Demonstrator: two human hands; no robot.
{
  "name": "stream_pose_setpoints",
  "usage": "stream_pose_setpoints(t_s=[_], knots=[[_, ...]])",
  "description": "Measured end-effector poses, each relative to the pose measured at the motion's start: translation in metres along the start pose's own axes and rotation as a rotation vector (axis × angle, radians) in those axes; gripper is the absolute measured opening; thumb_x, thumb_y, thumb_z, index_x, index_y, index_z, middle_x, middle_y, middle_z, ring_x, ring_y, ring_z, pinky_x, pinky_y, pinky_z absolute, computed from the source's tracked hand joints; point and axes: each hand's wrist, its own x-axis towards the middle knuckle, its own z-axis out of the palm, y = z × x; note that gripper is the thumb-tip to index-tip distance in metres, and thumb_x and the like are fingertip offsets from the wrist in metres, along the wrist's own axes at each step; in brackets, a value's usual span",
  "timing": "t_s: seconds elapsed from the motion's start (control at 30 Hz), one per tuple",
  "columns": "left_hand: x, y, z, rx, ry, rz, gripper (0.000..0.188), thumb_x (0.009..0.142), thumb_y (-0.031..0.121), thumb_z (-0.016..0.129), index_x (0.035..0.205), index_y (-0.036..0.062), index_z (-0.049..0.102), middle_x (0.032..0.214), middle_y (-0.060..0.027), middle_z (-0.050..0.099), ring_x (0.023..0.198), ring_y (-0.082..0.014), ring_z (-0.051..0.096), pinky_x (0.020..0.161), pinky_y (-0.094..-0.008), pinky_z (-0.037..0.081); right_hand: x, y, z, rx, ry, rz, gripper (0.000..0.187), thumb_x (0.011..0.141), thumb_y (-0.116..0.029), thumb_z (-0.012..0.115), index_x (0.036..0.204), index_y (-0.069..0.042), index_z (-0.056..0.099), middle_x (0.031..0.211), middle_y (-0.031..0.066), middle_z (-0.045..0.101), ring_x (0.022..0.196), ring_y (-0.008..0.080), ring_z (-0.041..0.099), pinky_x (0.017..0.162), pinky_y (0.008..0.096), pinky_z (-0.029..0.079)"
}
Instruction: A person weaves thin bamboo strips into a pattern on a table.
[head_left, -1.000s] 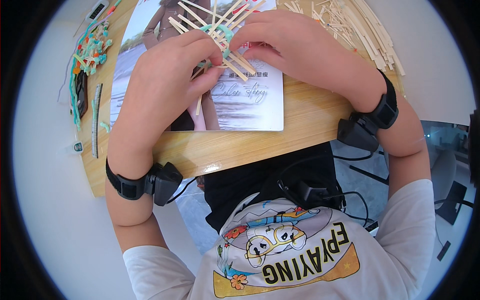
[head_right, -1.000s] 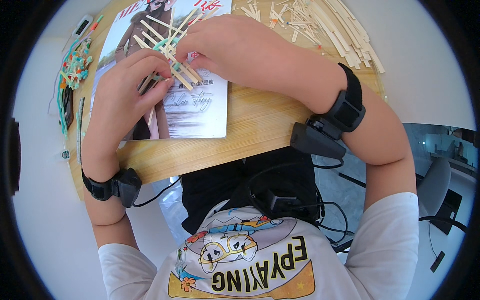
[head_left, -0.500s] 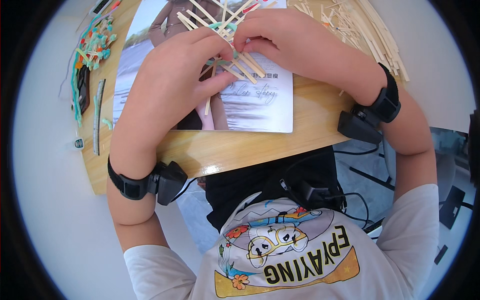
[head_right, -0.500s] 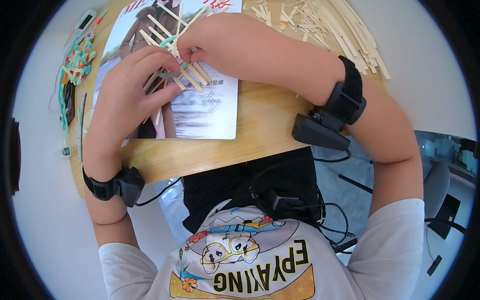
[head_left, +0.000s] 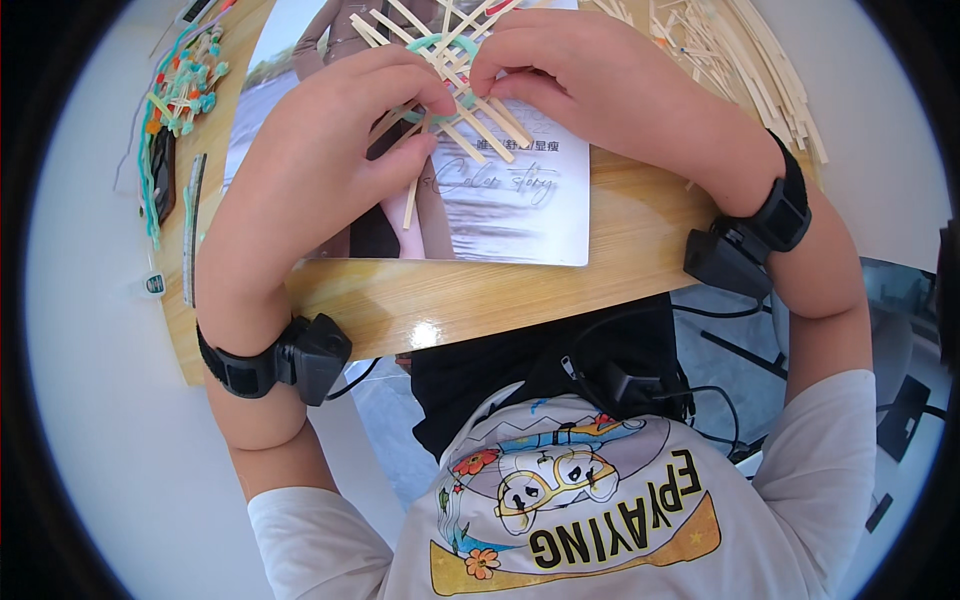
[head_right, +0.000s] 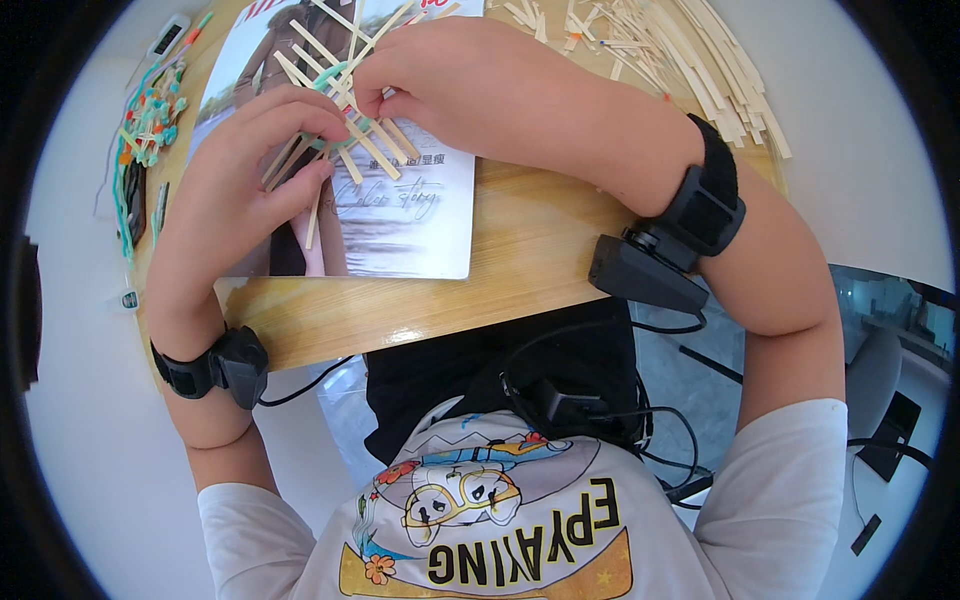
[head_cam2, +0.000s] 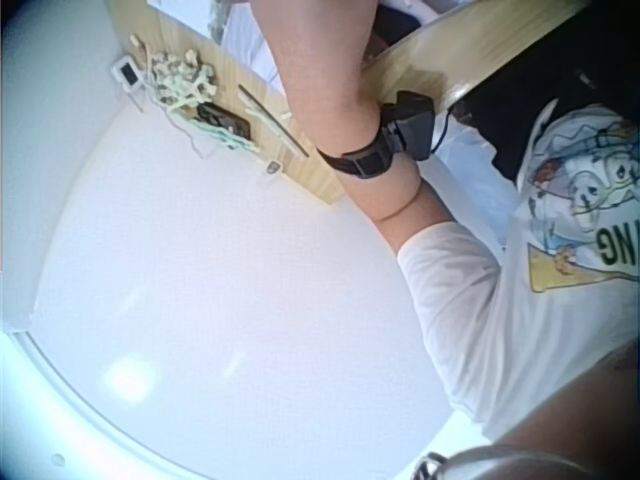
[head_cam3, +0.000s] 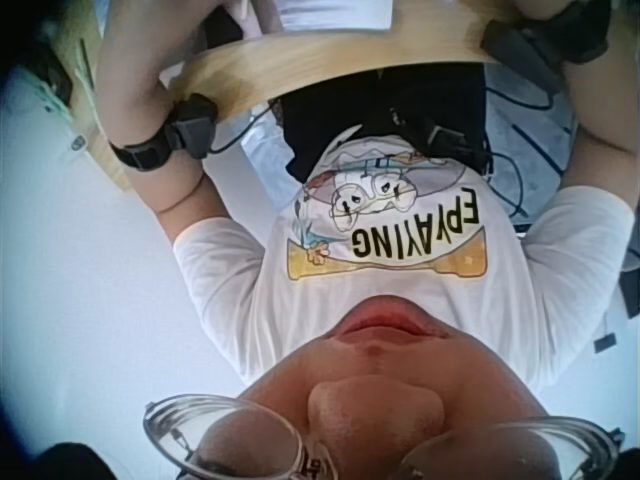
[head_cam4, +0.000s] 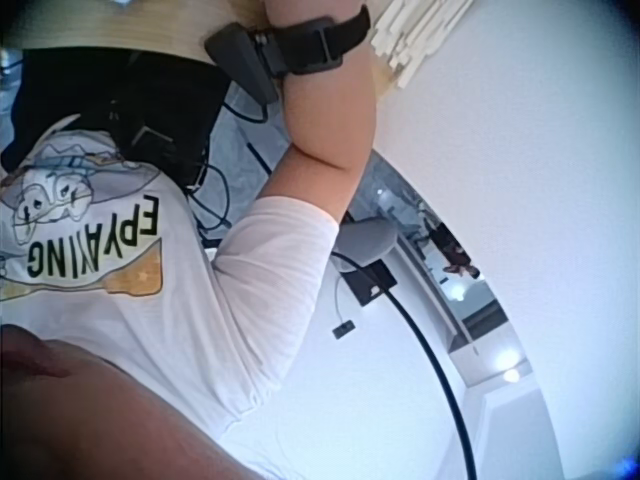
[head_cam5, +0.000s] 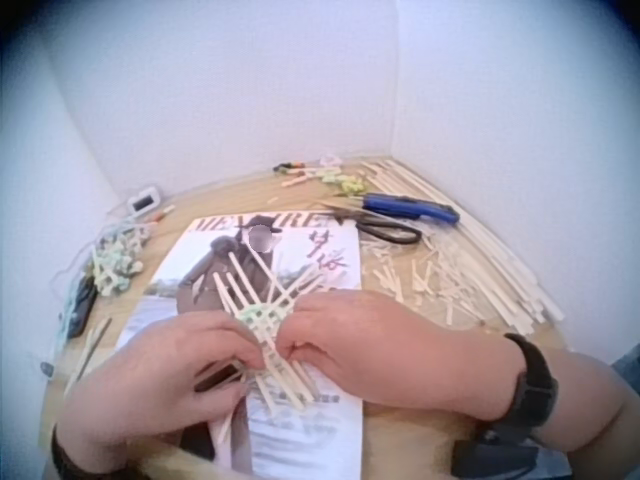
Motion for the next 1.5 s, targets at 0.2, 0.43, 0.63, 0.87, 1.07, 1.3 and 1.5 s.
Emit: stream_pose_setpoints(t_s=[0.2, 0.43, 0.63, 0.87, 1.07, 1.3, 1.5], knots=[[0.002, 0.005, 0.001, 0.058, 0.016, -0.026, 0.018, 0.085, 0.002, 0.068, 0.104, 0.0025, 0.067, 0.112, -0.0084, 0.067, 0.102, -0.0287, 0.066, 0.09, -0.034, 0.052, -0.003, 0.017, 0.021, -0.208, 0.18, -0.043, 0.013, 0.094, -0.019, 0.067, 0.101, -0.01, 0.072, 0.095, 0.0101, 0.072, 0.091, 0.0282, 0.069, 0.079, 0.0397, 0.054], [0.002, 0.009, 0.001, 0.068, 0.007, -0.058, 0.014, 0.087, 0.004, 0.07, 0.1, 0.0028, 0.066, 0.11, -0.0067, 0.067, 0.099, -0.0276, 0.066, 0.087, -0.0334, 0.052, -0.002, 0.016, 0.017, -0.219, 0.129, -0.012, 0.013, 0.093, -0.019, 0.067, 0.101, -0.01, 0.072, 0.094, 0.0098, 0.072, 0.089, 0.0275, 0.07, 0.079, 0.0392, 0.054], [0.003, 0.006, 0.001, 0.098, 0.017, -0.042, 0.026, 0.08, 0.01, 0.08, 0.101, 0.0025, 0.065, 0.11, -0.0072, 0.067, 0.098, -0.0285, 0.066, 0.086, -0.0343, 0.052, -0.002, 0.019, 0.019, -0.19, 0.12, -0.009, 0.014, 0.093, -0.019, 0.068, 0.101, -0.009, 0.072, 0.095, 0.0092, 0.071, 0.089, 0.0277, 0.069, 0.079, 0.0386, 0.054], [0.003, 0.011, 0.011, 0.124, 0.104, 0.026, 0.04, 0.075, 0.02, 0.086, 0.105, 0.0019, 0.067, 0.109, -0.0096, 0.067, 0.098, -0.0312, 0.066, 0.085, -0.037, 0.052, -0.003, 0.011, 0.014, -0.173, 0.114, -0.005, 0.014, 0.094, -0.021, 0.068, 0.102, -0.011, 0.073, 0.097, 0.0085, 0.072, 0.091, 0.0276, 0.069, 0.08, 0.038, 0.054], [0.008, 0.015, 0.019, 0.221, 0.159, 0.047, 0.045, 0.074, 0.031, 0.087, 0.104, 0.0028, 0.068, 0.103, -0.0107, 0.066, 0.096, -0.0326, 0.065, 0.081, -0.0384, 0.052, -0.003, 0.009, 0.013, -0.175, 0.102, 0.024, 0.016, 0.095, -0.022, 0.068, 0.104, -0.011, 0.074, 0.098, 0.0088, 0.072, 0.091, 0.028, 0.07, 0.082, 0.0381, 0.055], [0.01, 0.018, 0.024, 0.28, 0.232, 0.051, 0.045, 0.074, 0.039, 0.086, 0.096, 0.0041, 0.068, 0.091, -0.0096, 0.065, 0.088, -0.0314, 0.065, 0.076, -0.0405, 0.053, -0.003, 0.007, 0.015, -0.201, 0.113, 0.036, 0.017, 0.094, -0.022, 0.068, 0.104, -0.01, 0.075, 0.096, 0.0096, 0.073, 0.09, 0.0292, 0.07, 0.081, 0.0394, 0.056], [0.011, 0.019, 0.027, 0.317, 0.269, 0.07, 0.045, 0.075, 0.042, 0.084, 0.095, 0.0059, 0.069, 0.09, -0.0095, 0.065, 0.087, -0.031, 0.066, 0.075, -0.0404, 0.053, -0.003, 0.007, 0.017, -0.203, 0.131, 0.031, 0.017, 0.094, -0.022, 0.068, 0.103, -0.01, 0.075, 0.095, 0.0098, 0.073, 0.09, 0.0295, 0.07, 0.081, 0.0399, 0.055]])
